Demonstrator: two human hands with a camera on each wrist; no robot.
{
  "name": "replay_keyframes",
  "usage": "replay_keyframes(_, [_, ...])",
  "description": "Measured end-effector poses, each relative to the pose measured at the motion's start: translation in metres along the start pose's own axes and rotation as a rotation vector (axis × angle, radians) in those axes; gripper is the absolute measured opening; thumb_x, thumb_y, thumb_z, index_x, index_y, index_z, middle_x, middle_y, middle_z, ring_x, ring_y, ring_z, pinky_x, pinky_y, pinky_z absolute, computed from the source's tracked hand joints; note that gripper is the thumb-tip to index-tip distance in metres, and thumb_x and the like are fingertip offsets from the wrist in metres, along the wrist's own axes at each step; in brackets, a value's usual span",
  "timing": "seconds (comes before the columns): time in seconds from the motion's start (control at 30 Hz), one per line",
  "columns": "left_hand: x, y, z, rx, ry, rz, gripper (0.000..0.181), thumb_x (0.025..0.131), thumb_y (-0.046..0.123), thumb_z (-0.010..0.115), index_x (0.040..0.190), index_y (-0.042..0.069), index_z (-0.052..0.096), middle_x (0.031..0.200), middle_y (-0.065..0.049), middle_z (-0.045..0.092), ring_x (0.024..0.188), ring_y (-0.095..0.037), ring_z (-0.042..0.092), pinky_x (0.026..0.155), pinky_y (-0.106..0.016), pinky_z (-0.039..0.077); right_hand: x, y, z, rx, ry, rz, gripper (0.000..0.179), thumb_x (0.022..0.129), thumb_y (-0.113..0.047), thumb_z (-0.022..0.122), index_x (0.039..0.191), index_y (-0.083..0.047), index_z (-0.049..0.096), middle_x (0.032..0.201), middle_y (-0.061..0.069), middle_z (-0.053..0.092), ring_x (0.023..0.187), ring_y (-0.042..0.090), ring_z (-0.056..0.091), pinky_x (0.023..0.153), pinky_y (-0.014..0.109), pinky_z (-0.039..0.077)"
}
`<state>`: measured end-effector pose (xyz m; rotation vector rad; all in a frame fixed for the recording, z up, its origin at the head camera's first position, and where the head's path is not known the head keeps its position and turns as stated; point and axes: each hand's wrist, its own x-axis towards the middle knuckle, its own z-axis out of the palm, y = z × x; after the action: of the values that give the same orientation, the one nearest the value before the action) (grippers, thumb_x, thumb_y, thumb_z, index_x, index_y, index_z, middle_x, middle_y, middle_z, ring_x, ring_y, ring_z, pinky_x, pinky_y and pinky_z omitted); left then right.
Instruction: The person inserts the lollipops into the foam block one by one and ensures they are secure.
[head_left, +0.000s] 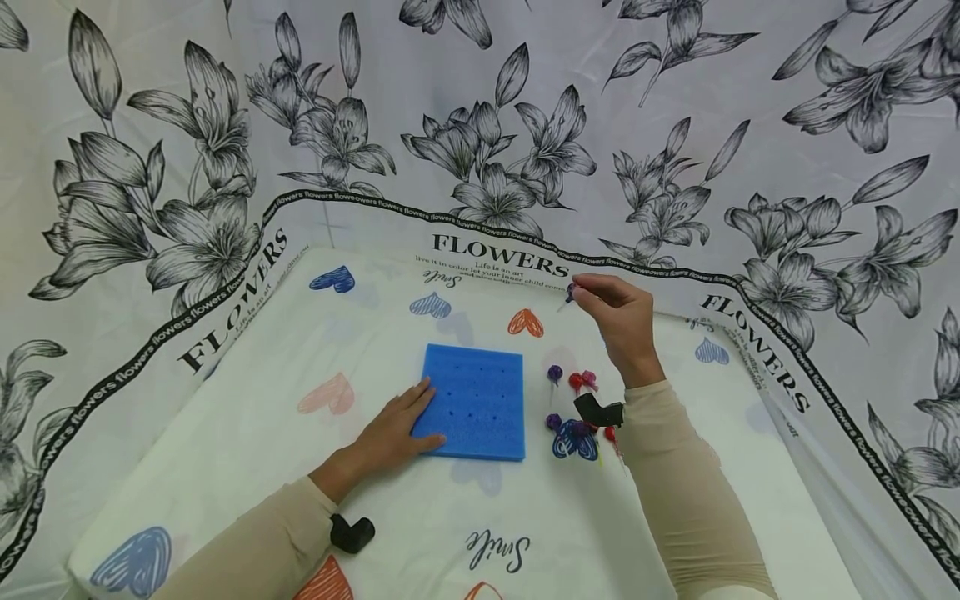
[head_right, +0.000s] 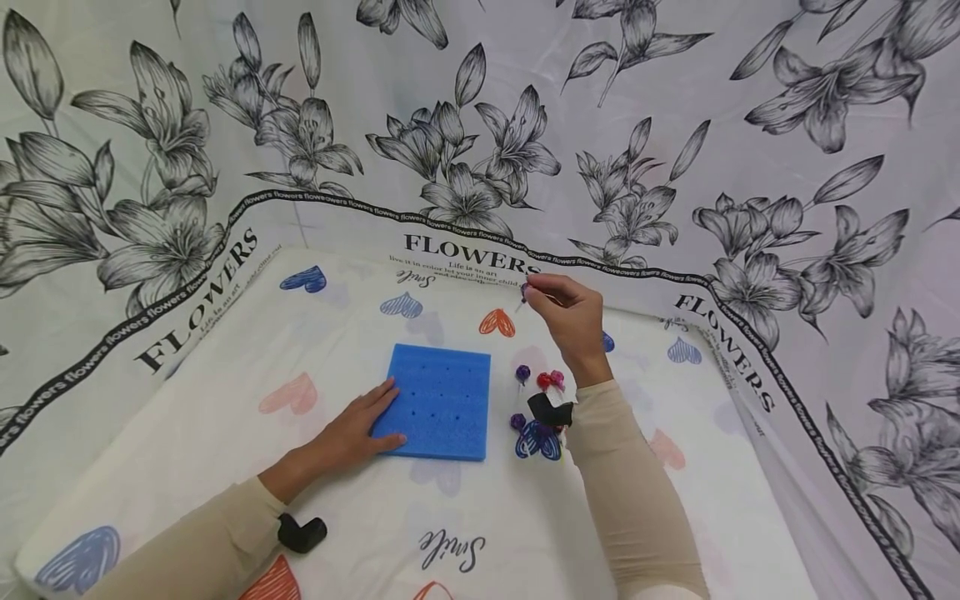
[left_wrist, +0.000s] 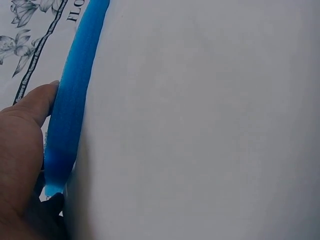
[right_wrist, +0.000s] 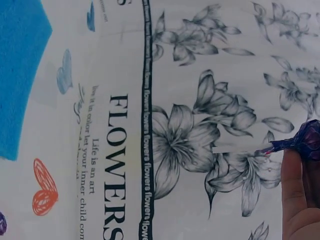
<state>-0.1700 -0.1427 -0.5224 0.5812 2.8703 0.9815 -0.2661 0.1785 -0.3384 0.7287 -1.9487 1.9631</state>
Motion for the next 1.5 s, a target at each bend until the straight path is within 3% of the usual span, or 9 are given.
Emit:
replay_keyframes(0.3, [-0.001, 0.001, 0.002, -0.005, -0.006, -0.019, 0.090, 0.088, 0.054, 0.063, 0.153, 0.004, 0.024, 0.159, -0.009, 0.014, 0.143, -0.034, 0.016, 0.113, -0.050, 0.016, 0.000, 0.009, 0.030, 0.047, -0.075, -0.016, 0.022, 0.088, 0.002, 0.068, 0.109, 0.009, 0.068, 0.109, 0.015, 0.066, 0.101, 0.024, 0.064, 0.087, 0.033, 0.051])
replay_keyframes(0.8, [-0.002, 0.001, 0.000, 0.018, 0.000, -0.024, 0.089, 0.088, 0.053, 0.064, 0.152, 0.003, 0.026, 0.159, -0.010, 0.015, 0.142, -0.035, 0.017, 0.112, -0.050, 0.016, -0.003, 0.039, 0.084, 0.102, -0.075, -0.003, 0.022, 0.087, 0.003, 0.069, 0.106, 0.013, 0.066, 0.110, 0.020, 0.065, 0.099, 0.025, 0.065, 0.086, 0.036, 0.052])
replay_keyframes(1.07, [-0.001, 0.003, -0.001, 0.001, -0.017, -0.031, 0.089, 0.089, 0.051, 0.064, 0.152, 0.003, 0.026, 0.159, -0.009, 0.014, 0.143, -0.035, 0.015, 0.113, -0.051, 0.015, -0.010, 0.064, 0.102, 0.119, -0.090, 0.080, 0.025, 0.089, 0.003, 0.067, 0.110, 0.016, 0.063, 0.109, 0.029, 0.063, 0.099, 0.028, 0.065, 0.087, 0.038, 0.052])
replay_keyframes(1.5, [0.000, 0.003, 0.000, 0.015, -0.015, -0.042, 0.090, 0.088, 0.054, 0.064, 0.153, 0.006, 0.025, 0.160, -0.007, 0.013, 0.143, -0.033, 0.015, 0.112, -0.051, 0.016, -0.019, 0.097, 0.117, -0.020, -0.074, 0.217, 0.021, 0.089, -0.011, 0.071, 0.107, 0.001, 0.071, 0.103, 0.012, 0.069, 0.099, 0.023, 0.064, 0.086, 0.036, 0.052])
